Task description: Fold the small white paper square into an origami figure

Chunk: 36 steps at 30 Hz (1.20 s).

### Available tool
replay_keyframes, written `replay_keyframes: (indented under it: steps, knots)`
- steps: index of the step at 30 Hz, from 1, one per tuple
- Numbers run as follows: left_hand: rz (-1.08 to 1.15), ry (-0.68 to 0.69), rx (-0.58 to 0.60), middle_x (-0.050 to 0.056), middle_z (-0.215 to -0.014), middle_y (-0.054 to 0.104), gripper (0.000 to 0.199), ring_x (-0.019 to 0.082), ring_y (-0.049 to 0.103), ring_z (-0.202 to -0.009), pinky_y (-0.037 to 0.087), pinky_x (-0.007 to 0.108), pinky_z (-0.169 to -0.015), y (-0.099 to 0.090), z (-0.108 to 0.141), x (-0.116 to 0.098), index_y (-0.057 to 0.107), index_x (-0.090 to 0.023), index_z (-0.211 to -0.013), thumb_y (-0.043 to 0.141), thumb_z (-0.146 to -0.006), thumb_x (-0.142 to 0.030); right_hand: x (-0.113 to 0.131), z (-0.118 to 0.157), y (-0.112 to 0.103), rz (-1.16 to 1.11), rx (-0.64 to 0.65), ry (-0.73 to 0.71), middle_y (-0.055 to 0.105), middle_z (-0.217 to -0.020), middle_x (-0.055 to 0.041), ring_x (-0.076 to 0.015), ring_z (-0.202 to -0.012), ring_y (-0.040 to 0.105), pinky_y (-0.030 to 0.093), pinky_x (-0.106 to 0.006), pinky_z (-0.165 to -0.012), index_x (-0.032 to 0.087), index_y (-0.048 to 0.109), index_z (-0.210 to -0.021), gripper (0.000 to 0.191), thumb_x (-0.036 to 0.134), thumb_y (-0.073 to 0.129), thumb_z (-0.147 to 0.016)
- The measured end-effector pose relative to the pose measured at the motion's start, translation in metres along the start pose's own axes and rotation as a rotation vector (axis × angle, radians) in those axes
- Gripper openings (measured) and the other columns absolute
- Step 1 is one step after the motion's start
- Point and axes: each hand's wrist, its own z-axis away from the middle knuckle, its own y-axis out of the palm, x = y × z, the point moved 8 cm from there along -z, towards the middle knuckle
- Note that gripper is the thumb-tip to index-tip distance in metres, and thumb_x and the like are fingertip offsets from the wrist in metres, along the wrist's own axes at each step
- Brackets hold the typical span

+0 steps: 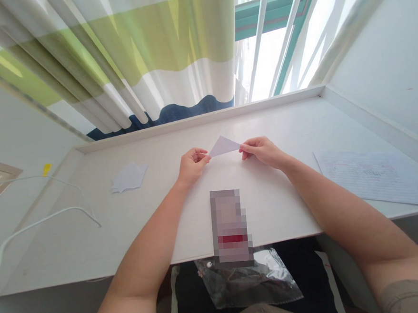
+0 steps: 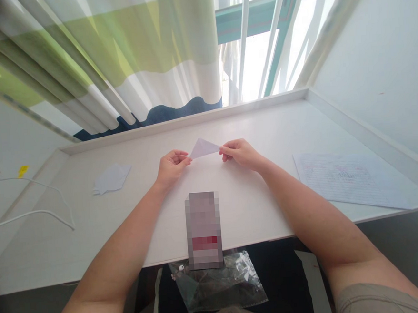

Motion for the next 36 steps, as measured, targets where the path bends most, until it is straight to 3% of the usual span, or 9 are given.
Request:
replay_keyframes:
  steps: [7,10,13,17,23,29,36]
  knots:
    - [-0.037,-0.012,0.003,0.002,-0.081,0.077,0.024,0.016,0.07,-0.075,0.053,0.029,-0.074,0.001,0.002,0.002,0.075,-0.018,-0.095,0.086,-0.077,-0.03,0.001,0.001,0.0,0.031,-0.012,0.027,0.078,-0.076,-0.0082,-0.0196,-0.078,0.068,0.054,-0.035,-0.081,0.02,0.079,-0.076,0.047,0.067,0.083,-0.081]
    - [-0.137,0.009,-0.008,0.003,-0.083,0.077,0.017,0.016,0.067,-0.073,0.051,0.028,-0.072,0.001,0.002,0.0,0.077,-0.019,-0.095,0.081,-0.081,-0.028,0.003,0.002,0.0,0.068,-0.022,0.059,0.077,-0.077,-0.0081,-0.0182,-0.075,0.065,0.051,-0.032,-0.073,0.019,0.077,-0.073,0.042,0.059,0.081,-0.085]
    - [-0.266,0.06,-0.011,0.003,-0.084,0.078,0.008,0.015,0.064,-0.073,0.05,0.029,-0.073,0.003,0.002,-0.005,0.079,-0.019,-0.09,0.075,-0.085,-0.024,0.004,0.005,-0.001,0.173,-0.043,0.115,0.071,-0.074,-0.005,-0.0135,-0.062,0.054,0.04,-0.03,-0.058,0.019,0.076,-0.073,0.036,0.052,0.079,-0.086]
    - [-0.382,0.078,0.031,0.003,-0.089,0.079,0.014,0.015,0.061,-0.071,0.051,0.03,-0.073,0.006,0.003,-0.005,0.084,-0.021,-0.092,0.07,-0.089,-0.021,0.004,0.007,0.0,0.262,-0.043,0.123,0.059,-0.063,0.0,-0.0115,-0.055,0.044,0.032,-0.03,-0.054,0.019,0.073,-0.072,0.04,0.056,0.076,-0.087]
    - [-0.452,0.101,0.113,0.007,-0.105,0.082,0.017,0.021,0.071,-0.092,0.057,0.037,-0.093,0.013,0.006,-0.001,0.087,-0.023,-0.098,0.072,-0.093,-0.022,-0.003,0.0,0.005,0.387,-0.016,-0.009,0.066,-0.073,-0.0029,-0.0163,-0.068,0.053,0.039,-0.033,-0.065,0.021,0.07,-0.07,0.043,0.061,0.073,-0.086]
    - [-0.626,0.114,0.109,0.006,-0.096,0.082,0.025,0.026,0.067,-0.098,0.055,0.042,-0.099,0.016,0.006,-0.005,0.09,-0.028,-0.106,0.068,-0.095,-0.019,-0.004,-0.008,0.013,0.605,0.005,-0.032,0.069,-0.086,-0.0059,-0.0193,-0.076,0.056,0.041,-0.037,-0.076,0.022,0.06,-0.064,0.037,0.044,0.064,-0.093]
    - [-0.825,0.234,0.168,0.009,-0.094,0.078,0.033,0.031,0.061,-0.104,0.051,0.051,-0.104,0.027,0.008,-0.007,0.091,-0.031,-0.11,0.062,-0.099,-0.018,-0.005,-0.008,0.015,0.794,-0.048,-0.05,0.069,-0.086,-0.0071,-0.0262,-0.088,0.061,0.041,-0.046,-0.095,0.023,0.056,-0.06,0.042,0.047,0.064,-0.094]
